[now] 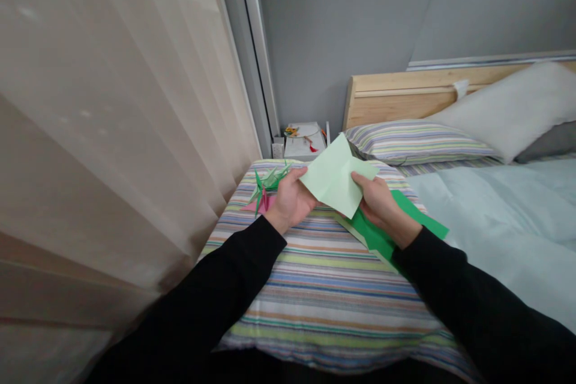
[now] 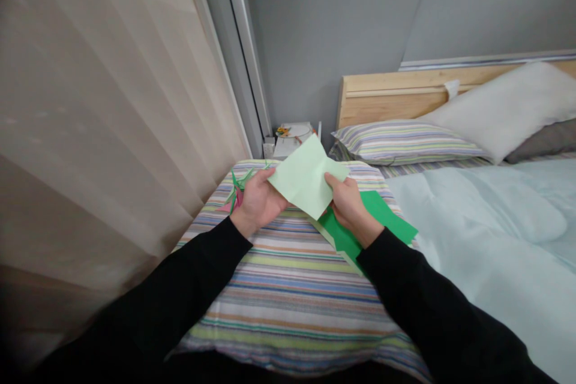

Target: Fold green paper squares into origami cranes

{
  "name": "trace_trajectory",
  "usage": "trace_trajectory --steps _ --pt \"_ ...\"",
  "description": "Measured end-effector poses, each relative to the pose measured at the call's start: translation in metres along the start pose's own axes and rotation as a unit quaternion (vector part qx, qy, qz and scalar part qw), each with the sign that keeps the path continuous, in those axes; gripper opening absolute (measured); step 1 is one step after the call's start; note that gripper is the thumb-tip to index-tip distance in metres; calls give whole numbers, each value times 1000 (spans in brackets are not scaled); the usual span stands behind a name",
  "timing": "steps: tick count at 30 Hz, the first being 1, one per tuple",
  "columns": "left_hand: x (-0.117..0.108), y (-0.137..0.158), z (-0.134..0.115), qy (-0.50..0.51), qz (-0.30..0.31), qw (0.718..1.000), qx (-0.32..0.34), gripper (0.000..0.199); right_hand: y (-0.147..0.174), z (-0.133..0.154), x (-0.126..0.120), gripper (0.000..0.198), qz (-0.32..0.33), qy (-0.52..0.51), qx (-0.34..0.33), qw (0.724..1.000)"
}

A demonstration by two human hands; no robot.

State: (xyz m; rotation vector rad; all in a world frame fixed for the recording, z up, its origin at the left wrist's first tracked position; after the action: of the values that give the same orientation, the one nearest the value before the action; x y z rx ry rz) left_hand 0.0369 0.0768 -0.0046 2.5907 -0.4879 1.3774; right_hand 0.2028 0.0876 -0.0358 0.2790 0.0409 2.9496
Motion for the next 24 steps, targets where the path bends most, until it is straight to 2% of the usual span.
trace_trajectory --steps 3,7,12,15,20,24 --pt "1 0 3 -60 13 998 26 41 -8 -3 -13 19 -64 29 -40 997" --pt "-2 -2 9 -179 22 980 88 65 -9 -3 -15 22 -79 44 -74 993" --pt "-18 -9 12 -263 -22 952 154 40 0 -2 0 32 -28 43 -79 996" --pt "-21 -10 11 -237 -39 956 167 34 6 2 5 40 -12 73 -120 990" --pt "-16 -4 6 -92 -81 981 152 40 15 12 10 38 0 173 -189 967" --pt "-12 0 4 -51 -94 984 141 47 23 14 22 38 45 223 -195 954"
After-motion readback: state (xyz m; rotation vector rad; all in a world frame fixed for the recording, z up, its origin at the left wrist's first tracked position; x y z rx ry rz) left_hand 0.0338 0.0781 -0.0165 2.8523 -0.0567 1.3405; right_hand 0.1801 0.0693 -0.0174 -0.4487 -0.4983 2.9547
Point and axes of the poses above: each hand's wrist, its own y-axis away from the middle knuckle, its own x-axis out of the palm, z = x × y, the point moved 6 cm from there along -y, towards the middle knuckle, and after that the axes turned 11 degrees about y, right-handed, at the moved point
